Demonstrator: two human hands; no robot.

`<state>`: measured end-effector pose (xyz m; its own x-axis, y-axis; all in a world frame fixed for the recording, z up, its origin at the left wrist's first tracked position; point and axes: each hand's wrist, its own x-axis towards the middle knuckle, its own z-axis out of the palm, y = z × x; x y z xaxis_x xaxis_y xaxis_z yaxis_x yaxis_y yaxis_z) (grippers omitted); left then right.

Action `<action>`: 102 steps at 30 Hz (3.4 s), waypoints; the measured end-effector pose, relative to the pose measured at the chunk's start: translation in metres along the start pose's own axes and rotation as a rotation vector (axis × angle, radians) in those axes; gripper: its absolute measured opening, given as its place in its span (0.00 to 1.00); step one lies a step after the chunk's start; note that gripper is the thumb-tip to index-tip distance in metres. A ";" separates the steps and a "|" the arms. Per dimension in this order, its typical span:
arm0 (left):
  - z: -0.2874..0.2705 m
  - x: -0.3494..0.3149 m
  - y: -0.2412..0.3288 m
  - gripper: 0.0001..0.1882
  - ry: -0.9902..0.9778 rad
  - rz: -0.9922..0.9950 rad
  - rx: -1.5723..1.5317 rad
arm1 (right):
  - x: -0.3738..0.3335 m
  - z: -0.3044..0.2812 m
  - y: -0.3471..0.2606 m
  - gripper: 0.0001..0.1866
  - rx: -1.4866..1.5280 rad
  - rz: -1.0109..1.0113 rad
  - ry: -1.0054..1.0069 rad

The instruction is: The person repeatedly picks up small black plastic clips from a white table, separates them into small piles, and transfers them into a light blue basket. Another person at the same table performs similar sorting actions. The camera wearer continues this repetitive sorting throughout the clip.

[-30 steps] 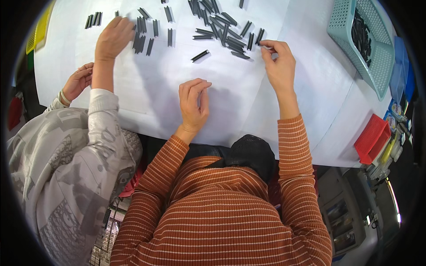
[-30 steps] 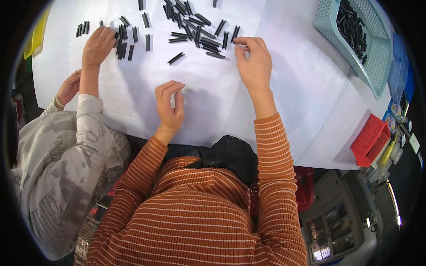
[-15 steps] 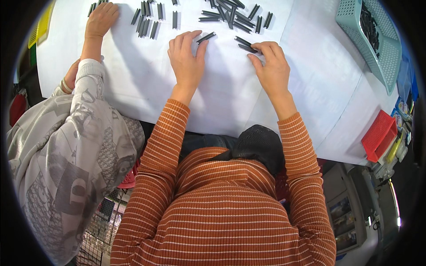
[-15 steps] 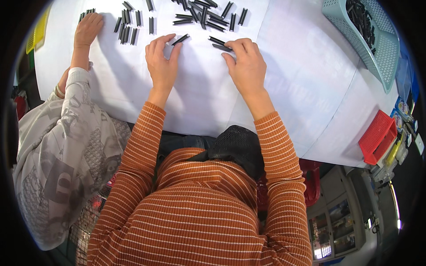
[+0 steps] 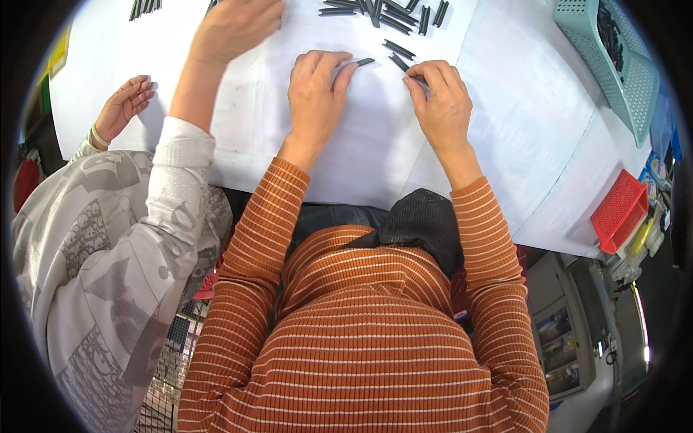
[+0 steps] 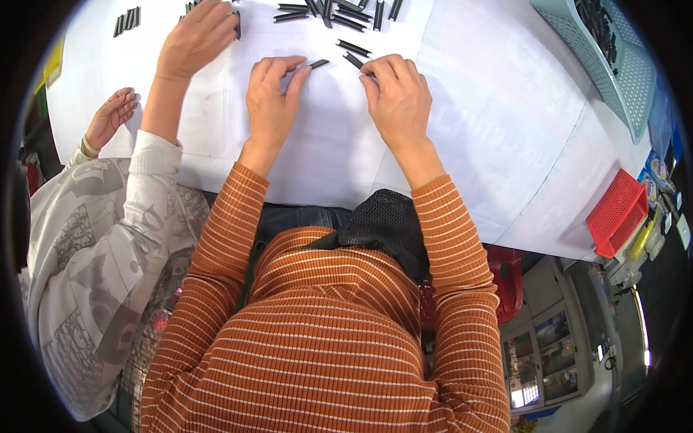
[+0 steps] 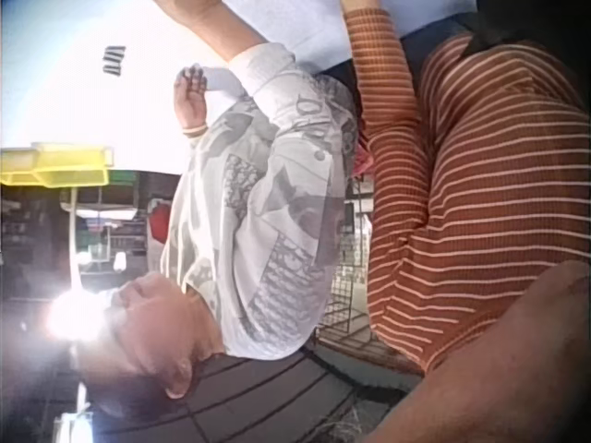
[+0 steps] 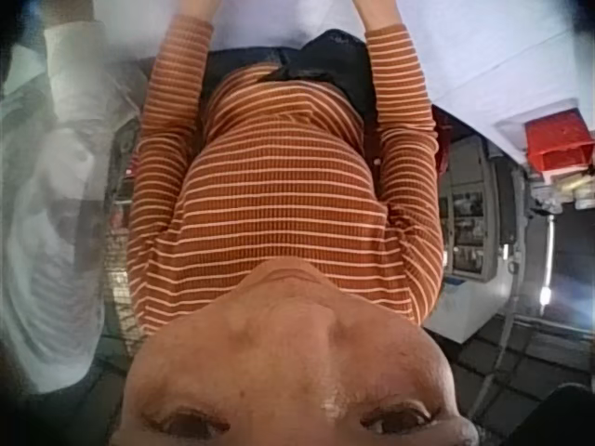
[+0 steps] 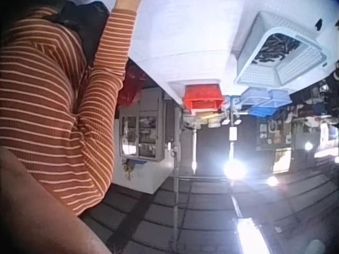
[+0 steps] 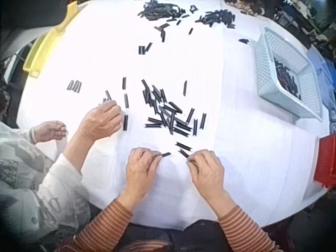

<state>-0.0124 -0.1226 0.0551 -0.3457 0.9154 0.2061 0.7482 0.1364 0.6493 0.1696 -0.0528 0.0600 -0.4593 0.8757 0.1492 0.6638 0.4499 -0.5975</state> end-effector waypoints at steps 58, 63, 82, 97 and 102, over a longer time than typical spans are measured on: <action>0.044 0.069 0.063 0.12 -0.350 -0.612 -0.809 | 0.049 -0.024 0.011 0.15 0.570 0.568 0.095; 0.041 0.072 0.069 0.10 -0.493 -0.577 -0.691 | 0.046 -0.026 0.012 0.13 0.389 0.554 0.073; -0.026 -0.016 -0.030 0.16 0.059 -0.030 0.047 | 0.101 -0.038 0.072 0.04 0.064 -0.104 -0.115; -0.019 -0.015 -0.033 0.18 0.078 -0.032 0.080 | 0.123 -0.026 0.080 0.08 0.160 0.238 -0.048; -0.020 -0.015 -0.032 0.18 0.082 -0.052 0.053 | 0.110 -0.026 0.075 0.07 0.121 0.223 -0.114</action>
<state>-0.0425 -0.1486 0.0456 -0.4282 0.8729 0.2340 0.7564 0.2046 0.6212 0.1845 0.0819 0.0522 -0.3773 0.9224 -0.0823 0.6839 0.2175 -0.6964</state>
